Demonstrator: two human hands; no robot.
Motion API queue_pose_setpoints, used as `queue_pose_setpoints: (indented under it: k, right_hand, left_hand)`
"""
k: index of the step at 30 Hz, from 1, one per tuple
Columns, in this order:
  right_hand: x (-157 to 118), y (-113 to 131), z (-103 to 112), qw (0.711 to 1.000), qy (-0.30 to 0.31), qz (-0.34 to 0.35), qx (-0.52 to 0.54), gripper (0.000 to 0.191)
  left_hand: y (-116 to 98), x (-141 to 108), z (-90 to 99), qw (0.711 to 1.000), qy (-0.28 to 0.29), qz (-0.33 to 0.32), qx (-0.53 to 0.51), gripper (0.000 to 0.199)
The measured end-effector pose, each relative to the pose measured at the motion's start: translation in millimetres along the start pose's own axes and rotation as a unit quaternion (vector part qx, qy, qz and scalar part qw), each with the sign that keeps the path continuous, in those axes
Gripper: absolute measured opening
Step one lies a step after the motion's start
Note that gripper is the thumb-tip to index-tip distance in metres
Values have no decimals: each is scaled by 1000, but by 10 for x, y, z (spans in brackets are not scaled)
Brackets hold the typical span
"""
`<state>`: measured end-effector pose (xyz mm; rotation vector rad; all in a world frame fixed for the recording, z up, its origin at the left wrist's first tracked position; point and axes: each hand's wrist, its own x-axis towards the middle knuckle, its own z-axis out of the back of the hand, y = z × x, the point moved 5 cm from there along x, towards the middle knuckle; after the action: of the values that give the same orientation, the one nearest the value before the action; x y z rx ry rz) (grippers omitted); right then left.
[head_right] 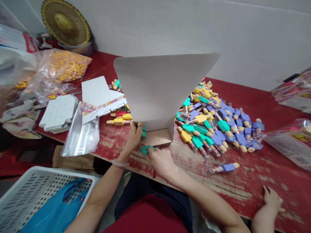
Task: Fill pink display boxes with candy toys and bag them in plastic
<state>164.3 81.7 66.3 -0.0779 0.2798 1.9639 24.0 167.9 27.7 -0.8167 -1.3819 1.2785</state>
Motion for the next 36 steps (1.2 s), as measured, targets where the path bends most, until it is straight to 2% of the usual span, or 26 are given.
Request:
queue_pose_setpoints:
  k: [2,4,7,9,11,13,14,16,19,23,27,29,31,34,36]
  right_hand:
    - [227,71,154,999,24,3,-30,26]
    - [446,164,220,999,35,-9,-15,29]
    - [679,244,163,997,-5,-44,60,49]
    - [723,139,64,987,-17,-45,157,57]
    - [669,-184,-6,966,-23,-62,248,53]
    - [552,-701,-12,952,-64,-141,266,34]
    - [486,-982,2,945,-96,-197,242,30]
    - [394,-1441,10,937,-129,-284,158,37]
    - [421,-1762,-98,953,-83,-287,41,45]
    - [436,-1892,-317,962,-50,-268,-18,42]
    - [366,-1979,-444,962,-25,-269,-42,34]
    - [348,-2014,-443,967,-7,-251,-42,29]
    - [343,-2039,-418,970,4,-240,-42,29]
    - [346,-2044,-420,968,16,-247,-37,27]
    - [328,-2033,-453,966,29,-257,-23,33]
  left_hand:
    - [-13,-1,1,1000,-4,0,9,17]
    - [-20,4,10,1000,1,2,10,19]
    - [-26,31,47,1000,20,10,-1,16]
    - [-28,54,93,999,28,26,2,14]
    - [-42,50,138,998,40,43,15,15]
    - [-75,-4,172,996,63,52,33,16]
    - [-95,-49,183,995,76,53,45,17]
    - [-125,-148,204,992,91,53,73,17]
    - [-150,-212,258,991,75,52,99,18]
    - [-180,-96,399,992,57,70,83,17]
    - [-284,-52,543,998,-7,63,19,27]
    - [-305,-105,517,998,-29,50,-17,39]
    - [-255,-169,444,997,-36,63,-34,46]
    - [-129,-226,366,993,-29,107,-50,45]
    - [-71,-236,369,990,-19,130,-53,42]
